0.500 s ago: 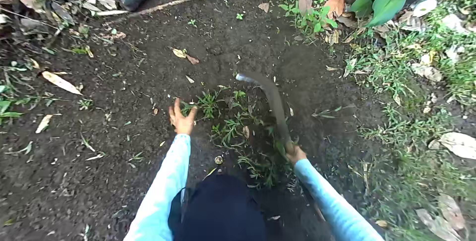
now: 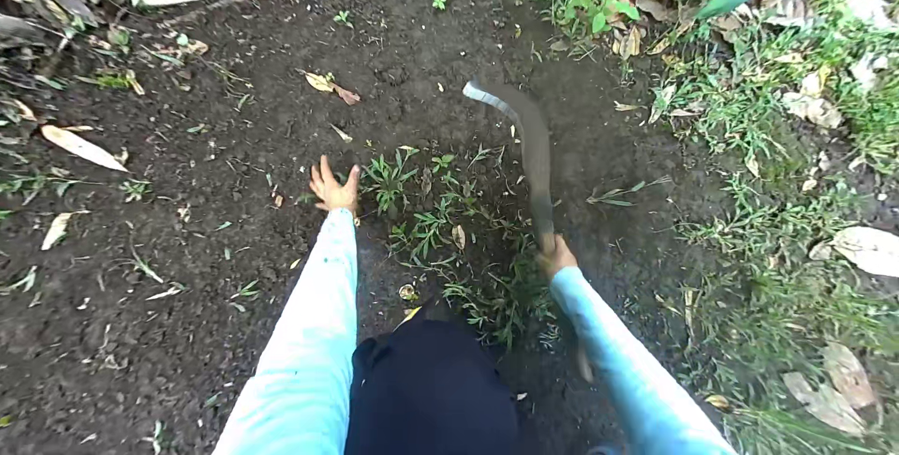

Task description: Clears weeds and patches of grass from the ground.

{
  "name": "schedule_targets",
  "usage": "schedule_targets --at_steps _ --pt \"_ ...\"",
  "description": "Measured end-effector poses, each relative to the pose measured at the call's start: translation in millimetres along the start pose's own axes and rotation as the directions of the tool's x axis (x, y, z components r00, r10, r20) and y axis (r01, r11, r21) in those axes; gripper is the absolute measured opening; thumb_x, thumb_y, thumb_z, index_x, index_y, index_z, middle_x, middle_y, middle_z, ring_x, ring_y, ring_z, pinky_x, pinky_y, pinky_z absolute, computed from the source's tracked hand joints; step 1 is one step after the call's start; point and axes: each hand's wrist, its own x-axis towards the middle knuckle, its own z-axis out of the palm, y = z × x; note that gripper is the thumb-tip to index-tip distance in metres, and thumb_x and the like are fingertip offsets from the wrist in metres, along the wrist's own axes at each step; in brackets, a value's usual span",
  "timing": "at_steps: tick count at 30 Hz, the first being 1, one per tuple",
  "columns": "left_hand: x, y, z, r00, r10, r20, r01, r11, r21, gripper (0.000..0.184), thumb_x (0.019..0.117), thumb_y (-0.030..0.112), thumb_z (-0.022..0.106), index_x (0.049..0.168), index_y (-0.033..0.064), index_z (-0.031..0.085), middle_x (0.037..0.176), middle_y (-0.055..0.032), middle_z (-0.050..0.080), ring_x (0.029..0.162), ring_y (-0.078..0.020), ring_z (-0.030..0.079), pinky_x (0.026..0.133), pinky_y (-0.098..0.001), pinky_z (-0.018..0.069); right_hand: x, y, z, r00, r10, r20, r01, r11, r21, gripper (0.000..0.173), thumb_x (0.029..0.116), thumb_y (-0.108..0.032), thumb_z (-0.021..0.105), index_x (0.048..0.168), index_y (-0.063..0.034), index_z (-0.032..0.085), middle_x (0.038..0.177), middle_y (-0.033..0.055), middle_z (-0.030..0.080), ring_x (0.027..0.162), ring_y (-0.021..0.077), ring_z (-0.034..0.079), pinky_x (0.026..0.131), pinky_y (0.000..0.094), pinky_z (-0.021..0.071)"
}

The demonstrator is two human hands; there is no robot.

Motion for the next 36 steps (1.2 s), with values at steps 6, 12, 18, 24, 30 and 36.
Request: schedule_targets --at_steps 6,12,18,24,30,36 --pt "12.0 -3.7 8.5 0.999 -0.011 -0.042 0.012 1.000 0.009 0.060 0.1051 0.046 0.049 0.160 0.0262 0.037 0.172 -0.0103 0.019 0.158 -0.0420 0.007 0.114 -0.0797 0.0026 0.0 40.8 62.8 0.977 0.015 0.214 0.052 0.952 -0.303 0.081 0.0931 -0.019 0.073 0.161 -0.0072 0.030 0.138 0.0282 0.061 0.128 0.0428 0.061 0.109 0.0591 0.0468" --pt "31.1 31.5 22.0 0.951 0.222 0.218 -0.257 0.955 0.148 0.059 0.1050 0.020 0.048 0.162 0.0141 0.033 0.171 -0.0158 0.020 0.157 -0.0464 0.008 0.114 -0.0799 0.0041 -33.8 58.6 20.1 0.989 0.001 0.148 0.042 0.959 -0.282 0.072 0.0941 -0.012 0.071 0.157 -0.0016 0.036 0.132 0.0328 0.063 0.124 0.0485 0.062 0.107 0.0618 0.0466" --pt "-78.9 -8.6 48.9 0.666 0.576 0.474 -0.686 0.723 0.084 0.050 0.0948 0.005 0.059 0.145 0.0045 0.055 0.156 -0.0184 0.046 0.148 -0.0399 0.037 0.121 -0.0655 0.0237 10.0 -69.5 37.5 0.997 -0.075 0.000 0.073 0.969 0.236 0.071 0.0967 -0.007 0.068 0.156 -0.0016 0.029 0.109 0.0240 0.064 0.079 0.0288 0.067 0.074 0.0429 0.0573" --pt "-149.1 -71.1 3.9 0.994 0.097 0.052 -0.106 0.969 0.224 0.069 0.0943 0.041 0.067 0.156 0.0204 0.045 0.169 -0.0197 0.020 0.156 -0.0502 0.010 0.113 -0.0816 0.0077 -6.7 19.8 61.5 0.954 -0.003 0.300 0.144 0.881 -0.450 0.077 0.0956 -0.018 0.070 0.161 -0.0091 0.030 0.136 0.0281 0.062 0.128 0.0450 0.061 0.109 0.0609 0.0462" --pt "-150.8 -84.0 14.3 0.999 -0.035 0.029 0.032 0.996 0.089 0.102 0.0857 0.048 0.077 0.165 0.0163 0.021 0.171 -0.0237 0.005 0.156 -0.0488 0.004 0.113 -0.0811 0.0047 -5.6 -79.0 49.5 0.984 -0.119 0.136 0.105 0.989 0.101 0.070 0.0966 -0.008 0.066 0.156 -0.0007 0.031 0.119 0.0281 0.063 0.093 0.0347 0.068 0.083 0.0492 0.0563" --pt "-160.9 -104.3 23.9 0.997 0.068 -0.039 -0.062 0.989 0.138 0.118 0.0759 0.059 0.079 0.164 0.0060 0.021 0.169 -0.0285 0.004 0.156 -0.0498 0.008 0.118 -0.0756 0.0055 7.2 -10.9 80.3 0.935 -0.088 0.343 0.249 0.853 -0.458 0.078 0.0936 -0.019 0.072 0.160 -0.0083 0.032 0.137 0.0285 0.062 0.127 0.0453 0.061 0.109 0.0638 0.0456"
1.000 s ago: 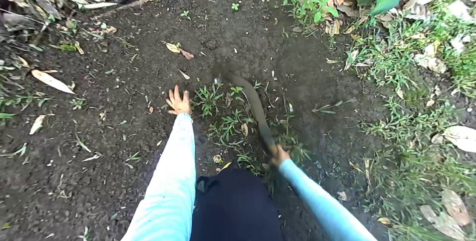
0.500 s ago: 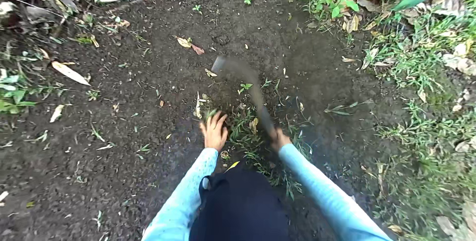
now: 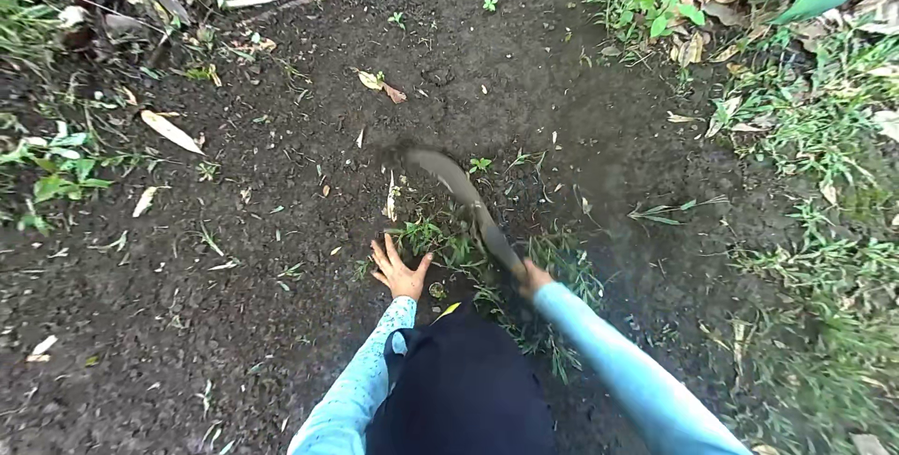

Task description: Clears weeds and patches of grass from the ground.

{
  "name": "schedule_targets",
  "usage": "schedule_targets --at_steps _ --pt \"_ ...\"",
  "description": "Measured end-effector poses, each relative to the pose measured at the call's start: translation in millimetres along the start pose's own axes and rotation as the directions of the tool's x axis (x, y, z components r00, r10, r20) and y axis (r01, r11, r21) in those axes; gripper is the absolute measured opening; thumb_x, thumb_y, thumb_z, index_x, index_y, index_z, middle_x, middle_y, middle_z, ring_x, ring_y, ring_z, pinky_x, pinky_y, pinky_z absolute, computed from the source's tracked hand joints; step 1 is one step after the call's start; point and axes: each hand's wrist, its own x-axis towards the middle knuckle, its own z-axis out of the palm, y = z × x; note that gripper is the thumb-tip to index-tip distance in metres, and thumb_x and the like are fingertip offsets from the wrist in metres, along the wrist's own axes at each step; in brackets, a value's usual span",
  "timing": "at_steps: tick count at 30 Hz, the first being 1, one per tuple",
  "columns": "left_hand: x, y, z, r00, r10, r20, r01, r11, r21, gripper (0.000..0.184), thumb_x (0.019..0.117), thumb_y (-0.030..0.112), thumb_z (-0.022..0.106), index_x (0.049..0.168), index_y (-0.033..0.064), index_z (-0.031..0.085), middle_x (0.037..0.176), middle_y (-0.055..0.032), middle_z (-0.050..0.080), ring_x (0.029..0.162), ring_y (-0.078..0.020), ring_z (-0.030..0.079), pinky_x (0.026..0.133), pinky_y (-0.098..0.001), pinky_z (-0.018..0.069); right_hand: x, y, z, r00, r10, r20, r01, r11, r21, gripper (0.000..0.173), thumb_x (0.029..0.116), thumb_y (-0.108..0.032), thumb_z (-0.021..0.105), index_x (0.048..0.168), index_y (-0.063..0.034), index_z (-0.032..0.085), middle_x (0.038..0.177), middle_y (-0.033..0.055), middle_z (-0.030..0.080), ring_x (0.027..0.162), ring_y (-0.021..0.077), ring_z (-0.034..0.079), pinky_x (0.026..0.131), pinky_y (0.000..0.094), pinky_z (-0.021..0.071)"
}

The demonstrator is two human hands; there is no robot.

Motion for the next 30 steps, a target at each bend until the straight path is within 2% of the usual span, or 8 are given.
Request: schedule_targets --at_steps 4,11,14,19,22,26,28,30 --pt "2.4 0.1 -5.0 0.998 -0.046 -0.036 0.042 0.995 -0.086 0.120 0.0777 0.048 0.083 0.162 -0.0016 0.014 0.168 -0.0314 0.000 0.155 -0.0509 0.009 0.122 -0.0691 0.0074 -44.7 61.9 9.2 0.995 0.077 0.068 -0.072 0.995 -0.067 0.075 0.0955 -0.019 0.070 0.160 -0.0104 0.033 0.134 0.0287 0.063 0.126 0.0466 0.062 0.108 0.0632 0.0460" --pt "10.2 -1.4 -7.7 0.981 -0.157 -0.118 0.142 0.982 -0.123 0.117 0.0811 0.045 0.081 0.164 0.0021 0.010 0.170 -0.0259 -0.003 0.157 -0.0462 0.005 0.122 -0.0674 0.0029 -17.5 -24.8 -28.4 0.973 0.121 -0.194 0.014 0.817 0.577 0.075 0.0951 -0.007 0.068 0.158 -0.0020 0.027 0.123 0.0285 0.062 0.095 0.0369 0.068 0.083 0.0507 0.0566" --pt "26.9 4.7 -14.3 0.971 -0.192 -0.142 0.171 0.974 -0.146 0.116 0.0842 0.043 0.080 0.164 0.0036 0.007 0.170 -0.0266 -0.002 0.158 -0.0447 0.005 0.125 -0.0623 0.0042 -24.3 25.0 23.7 0.992 0.120 -0.027 -0.111 0.971 0.212 0.079 0.0950 -0.018 0.071 0.160 -0.0040 0.029 0.137 0.0294 0.061 0.125 0.0431 0.062 0.108 0.0577 0.0482" --pt "87.8 -0.1 -26.4 0.953 -0.180 -0.245 0.156 0.981 -0.114 0.097 0.0926 0.050 0.068 0.165 0.0093 0.017 0.170 -0.0260 0.004 0.157 -0.0468 0.001 0.121 -0.0691 -0.0008 -71.3 107.4 51.1 0.985 0.171 0.025 -0.172 0.983 0.056 0.073 0.0949 -0.018 0.072 0.158 -0.0079 0.036 0.130 0.0297 0.065 0.122 0.0476 0.063 0.106 0.0634 0.0470" --pt "117.2 12.9 -29.9 0.983 -0.101 -0.152 0.099 0.995 -0.023 0.087 0.0939 0.053 0.066 0.162 0.0127 0.031 0.170 -0.0245 0.009 0.157 -0.0477 0.001 0.118 -0.0745 -0.0063 -66.9 94.0 12.6 0.971 0.153 -0.185 -0.083 0.937 0.338 0.072 0.0928 -0.010 0.073 0.154 0.0007 0.038 0.128 0.0344 0.063 0.118 0.0485 0.064 0.103 0.0625 0.0487" --pt "78.2 41.8 -7.2 0.948 0.253 0.193 -0.269 0.961 0.062 0.083 0.0895 0.040 0.077 0.155 0.0054 0.041 0.165 -0.0255 0.026 0.154 -0.0502 0.016 0.118 -0.0771 0.0124 -32.0 32.2 -39.9 0.899 0.198 -0.392 0.184 0.640 0.746 0.069 0.0941 -0.002 0.065 0.154 0.0013 0.030 0.096 0.0184 0.060 0.059 0.0191 0.058 0.056 0.0367 0.0535" --pt "37.4 35.3 6.6 0.834 0.398 0.381 -0.421 0.907 -0.026 0.081 0.0896 0.038 0.076 0.157 0.0092 0.041 0.166 -0.0176 0.030 0.156 -0.0445 0.017 0.120 -0.0739 0.0110 -13.1 9.5 -45.3 0.900 0.222 -0.375 0.183 0.587 0.788 0.071 0.0954 -0.001 0.064 0.156 -0.0007 0.026 0.095 0.0163 0.059 0.057 0.0171 0.057 0.054 0.0341 0.0533" --pt "8.3 20.6 0.0 0.781 0.454 0.429 -0.448 0.886 -0.123 0.066 0.0955 0.038 0.066 0.154 0.0137 0.048 0.164 -0.0114 0.037 0.156 -0.0363 0.025 0.122 -0.0713 0.0112 -6.6 16.1 -21.1 0.933 0.199 -0.301 0.045 0.764 0.644 0.074 0.0908 -0.003 0.069 0.154 0.0025 0.030 0.109 0.0245 0.064 0.078 0.0290 0.066 0.071 0.0444 0.0577"
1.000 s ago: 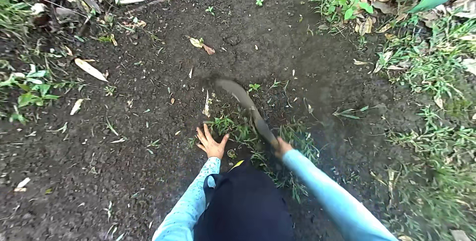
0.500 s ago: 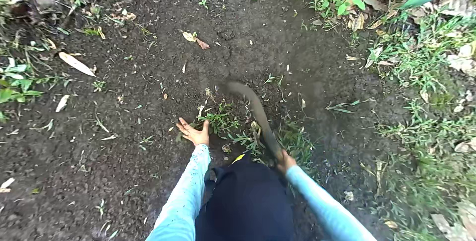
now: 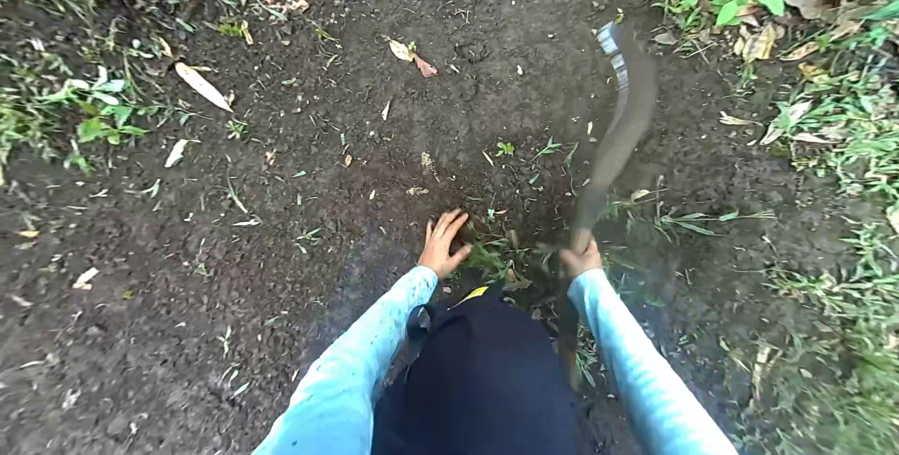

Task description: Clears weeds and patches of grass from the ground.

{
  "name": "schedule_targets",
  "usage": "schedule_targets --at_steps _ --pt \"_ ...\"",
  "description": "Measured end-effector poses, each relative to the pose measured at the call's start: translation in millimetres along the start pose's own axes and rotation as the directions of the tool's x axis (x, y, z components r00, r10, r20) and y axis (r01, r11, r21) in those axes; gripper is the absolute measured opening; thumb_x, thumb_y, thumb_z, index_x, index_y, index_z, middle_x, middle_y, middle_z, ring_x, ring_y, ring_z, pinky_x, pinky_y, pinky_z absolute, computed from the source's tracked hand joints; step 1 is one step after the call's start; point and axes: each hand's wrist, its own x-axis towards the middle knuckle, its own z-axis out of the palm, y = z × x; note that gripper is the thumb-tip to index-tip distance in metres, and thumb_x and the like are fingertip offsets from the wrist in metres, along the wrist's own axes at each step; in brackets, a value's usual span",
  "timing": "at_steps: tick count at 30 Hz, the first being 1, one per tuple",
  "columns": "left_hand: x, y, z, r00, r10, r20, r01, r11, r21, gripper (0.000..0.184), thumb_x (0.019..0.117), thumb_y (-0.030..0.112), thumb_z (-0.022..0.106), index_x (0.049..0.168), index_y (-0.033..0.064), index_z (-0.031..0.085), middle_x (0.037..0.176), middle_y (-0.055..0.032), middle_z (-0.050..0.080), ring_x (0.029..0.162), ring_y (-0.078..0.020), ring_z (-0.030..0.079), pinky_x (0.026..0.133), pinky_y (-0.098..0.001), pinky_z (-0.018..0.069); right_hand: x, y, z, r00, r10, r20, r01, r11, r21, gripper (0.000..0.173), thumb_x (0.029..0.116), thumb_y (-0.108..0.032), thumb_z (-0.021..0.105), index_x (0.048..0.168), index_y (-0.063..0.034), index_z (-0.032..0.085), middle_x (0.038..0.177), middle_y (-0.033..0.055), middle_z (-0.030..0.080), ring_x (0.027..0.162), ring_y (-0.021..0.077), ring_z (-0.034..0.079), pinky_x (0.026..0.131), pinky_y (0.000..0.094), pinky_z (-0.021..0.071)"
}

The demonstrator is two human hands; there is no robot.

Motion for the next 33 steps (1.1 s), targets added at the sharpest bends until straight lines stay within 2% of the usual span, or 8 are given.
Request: schedule_targets --at_steps 3,9,14,17,21,23,26,33 --pt "-33.2 -28.0 -41.5 0.916 -0.206 -0.344 0.226 0.974 0.021 0.044 0.0985 0.032 0.058 0.138 0.0132 0.065 0.157 -0.0164 0.046 0.149 -0.0417 0.036 0.115 -0.0749 0.0202 -23.0 77.4 -0.6 0.966 0.103 0.236 0.037 0.852 -0.523 0.077 0.0921 -0.014 0.074 0.157 0.0004 0.034 0.134 0.0335 0.061 0.124 0.0481 0.062 0.107 0.0621 0.0469" --pt "-63.9 -134.1 -126.1 0.187 -0.756 -0.627 0.790 0.495 -0.361 0.065 0.1029 0.032 0.058 0.161 0.0164 0.033 0.170 -0.0228 0.014 0.156 -0.0479 0.011 0.119 -0.0704 0.0167 -58.8 75.0 -30.8 0.977 0.015 0.215 0.113 0.812 -0.572 0.070 0.0930 -0.007 0.073 0.154 0.0043 0.040 0.130 0.0376 0.062 0.123 0.0541 0.060 0.107 0.0641 0.0446" --pt "-64.8 -142.1 -125.7 0.447 -0.641 -0.624 0.738 0.658 -0.148 0.033 0.1041 0.010 0.053 0.135 0.0025 0.064 0.145 -0.0275 0.054 0.138 -0.0473 0.047 0.116 -0.0567 0.0355 -53.2 37.6 -26.3 0.977 -0.211 -0.002 0.206 0.955 -0.213 0.068 0.0925 -0.007 0.075 0.148 0.0093 0.041 0.127 0.0366 0.061 0.111 0.0459 0.065 0.099 0.0599 0.0500" --pt "-57.6 -110.6 -103.6 0.650 -0.544 -0.531 0.597 0.798 -0.086 0.032 0.1015 0.000 0.049 0.129 -0.0061 0.064 0.138 -0.0310 0.057 0.133 -0.0480 0.051 0.115 -0.0570 0.0376 -55.6 30.1 -17.0 0.975 -0.214 -0.060 0.216 0.976 0.036 0.069 0.0924 -0.005 0.072 0.149 0.0063 0.034 0.100 0.0220 0.064 0.064 0.0213 0.066 0.061 0.0385 0.0598" --pt "-59.4 -48.1 -45.8 0.891 -0.331 -0.312 0.284 0.941 -0.186 0.040 0.0993 0.012 0.061 0.137 -0.0001 0.061 0.147 -0.0215 0.056 0.140 -0.0366 0.050 0.119 -0.0523 0.0378 -47.9 -26.7 8.5 0.983 -0.183 0.031 0.175 0.967 0.185 0.075 0.0949 -0.006 0.070 0.154 0.0031 0.026 0.092 0.0146 0.060 0.055 0.0127 0.058 0.052 0.0299 0.0538" --pt "-54.0 -38.3 -37.3 0.842 -0.367 -0.396 0.277 0.923 -0.267 0.044 0.0992 0.016 0.061 0.141 0.0024 0.060 0.154 -0.0200 0.049 0.144 -0.0389 0.043 0.120 -0.0567 0.0319 -41.0 -49.0 31.6 0.983 -0.155 0.103 0.151 0.987 0.050 0.072 0.0957 -0.007 0.070 0.154 0.0034 0.028 0.096 0.0178 0.062 0.063 0.0194 0.063 0.059 0.0349 0.0565" --pt "-48.0 -57.3 -43.5 0.687 -0.484 -0.542 0.380 0.875 -0.300 0.049 0.1034 0.025 0.053 0.148 0.0050 0.052 0.162 -0.0208 0.036 0.150 -0.0410 0.033 0.122 -0.0600 0.0242 -31.2 -20.6 50.3 0.959 -0.017 0.284 0.153 0.873 -0.464 0.073 0.0955 -0.013 0.070 0.156 0.0015 0.033 0.134 0.0309 0.061 0.121 0.0424 0.064 0.105 0.0563 0.0496" --pt "-47.3 -62.9 -40.0 0.503 -0.585 -0.636 0.409 0.809 -0.421 0.058 0.1048 0.029 0.048 0.155 -0.0003 0.040 0.165 -0.0274 0.026 0.153 -0.0449 0.026 0.123 -0.0591 0.0190 -52.6 34.6 -7.1 0.963 0.024 0.268 0.151 0.776 -0.613 0.068 0.0948 -0.015 0.072 0.154 -0.0017 0.041 0.130 0.0326 0.064 0.122 0.0502 0.062 0.106 0.0630 0.0470"
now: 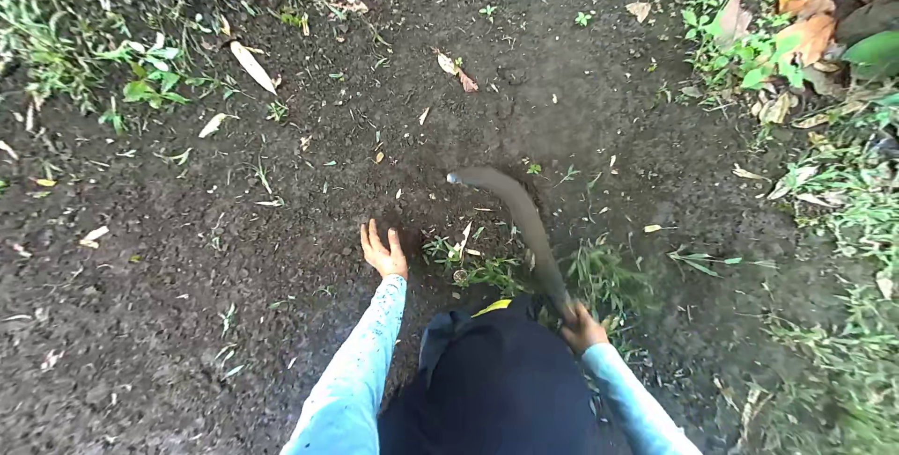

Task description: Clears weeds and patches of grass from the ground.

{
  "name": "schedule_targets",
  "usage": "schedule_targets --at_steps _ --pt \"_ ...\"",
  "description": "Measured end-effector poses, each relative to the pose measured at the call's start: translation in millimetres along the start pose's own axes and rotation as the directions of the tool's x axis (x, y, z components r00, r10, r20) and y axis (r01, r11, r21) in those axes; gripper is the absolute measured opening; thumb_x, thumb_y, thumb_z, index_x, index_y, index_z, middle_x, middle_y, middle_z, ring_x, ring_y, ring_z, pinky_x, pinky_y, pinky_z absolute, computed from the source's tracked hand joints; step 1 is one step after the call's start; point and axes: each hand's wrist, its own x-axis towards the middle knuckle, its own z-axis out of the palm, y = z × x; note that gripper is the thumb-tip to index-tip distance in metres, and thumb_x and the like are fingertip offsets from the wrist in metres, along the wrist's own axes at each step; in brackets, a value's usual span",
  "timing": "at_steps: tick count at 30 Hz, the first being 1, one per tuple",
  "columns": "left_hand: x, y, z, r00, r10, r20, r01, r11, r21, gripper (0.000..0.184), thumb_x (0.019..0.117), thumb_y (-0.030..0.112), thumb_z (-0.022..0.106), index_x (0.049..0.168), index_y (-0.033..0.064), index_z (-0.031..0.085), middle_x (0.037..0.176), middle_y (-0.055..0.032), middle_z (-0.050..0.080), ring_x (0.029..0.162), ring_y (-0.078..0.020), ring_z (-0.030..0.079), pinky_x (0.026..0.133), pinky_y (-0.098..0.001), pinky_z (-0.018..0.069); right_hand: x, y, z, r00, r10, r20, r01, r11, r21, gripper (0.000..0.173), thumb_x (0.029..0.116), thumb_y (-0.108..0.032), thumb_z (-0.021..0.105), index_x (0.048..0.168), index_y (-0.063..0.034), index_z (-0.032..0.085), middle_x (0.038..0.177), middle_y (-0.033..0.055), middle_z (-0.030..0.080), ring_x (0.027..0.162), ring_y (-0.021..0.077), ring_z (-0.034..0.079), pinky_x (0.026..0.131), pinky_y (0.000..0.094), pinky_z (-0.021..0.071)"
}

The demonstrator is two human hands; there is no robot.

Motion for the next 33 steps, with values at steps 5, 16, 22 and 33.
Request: schedule_targets --at_steps 5,16,22,33 --pt "-5.6 -0.4 6.3 0.997 -0.059 -0.039 0.060 0.998 0.013 0.061 0.1063 0.033 0.045 0.158 0.0009 0.034 0.166 -0.0264 0.023 0.153 -0.0443 0.025 0.123 -0.0593 0.0190 32.3 -93.9 -3.2 0.999 -0.047 -0.016 0.050 0.969 0.244 0.081 0.0938 -0.012 0.071 0.160 -0.0005 0.026 0.140 0.0308 0.057 0.127 0.0430 0.060 0.108 0.0561 0.0471" --pt "-6.4 -0.8 13.1 0.998 -0.052 -0.042 0.054 0.998 0.042 0.067 0.1053 0.038 0.044 0.159 0.0006 0.031 0.166 -0.0285 0.022 0.154 -0.0466 0.020 0.123 -0.0637 0.0121 11.9 -46.8 21.9 0.999 -0.036 0.032 0.033 0.994 0.101 0.070 0.0961 -0.016 0.069 0.156 -0.0023 0.036 0.131 0.0309 0.064 0.123 0.0468 0.063 0.106 0.0601 0.0473" --pt "-4.2 -0.5 16.9 0.998 -0.059 -0.023 0.061 0.992 0.108 0.071 0.1035 0.043 0.046 0.161 0.0041 0.030 0.167 -0.0269 0.020 0.155 -0.0491 0.014 0.120 -0.0703 0.0057 8.2 14.6 45.1 0.983 0.155 0.101 -0.155 0.988 -0.013 0.076 0.0956 -0.018 0.070 0.160 -0.0049 0.032 0.137 0.0283 0.062 0.128 0.0435 0.061 0.110 0.0579 0.0462" --pt "-11.3 -3.4 17.5 1.000 -0.006 0.019 0.004 0.995 0.099 0.074 0.1022 0.046 0.046 0.160 0.0021 0.030 0.167 -0.0277 0.020 0.156 -0.0470 0.015 0.122 -0.0676 0.0053 21.6 -23.1 31.4 0.997 0.071 0.023 -0.074 0.985 0.158 0.076 0.0952 -0.018 0.071 0.159 -0.0027 0.032 0.138 0.0292 0.060 0.129 0.0429 0.060 0.111 0.0568 0.0452"
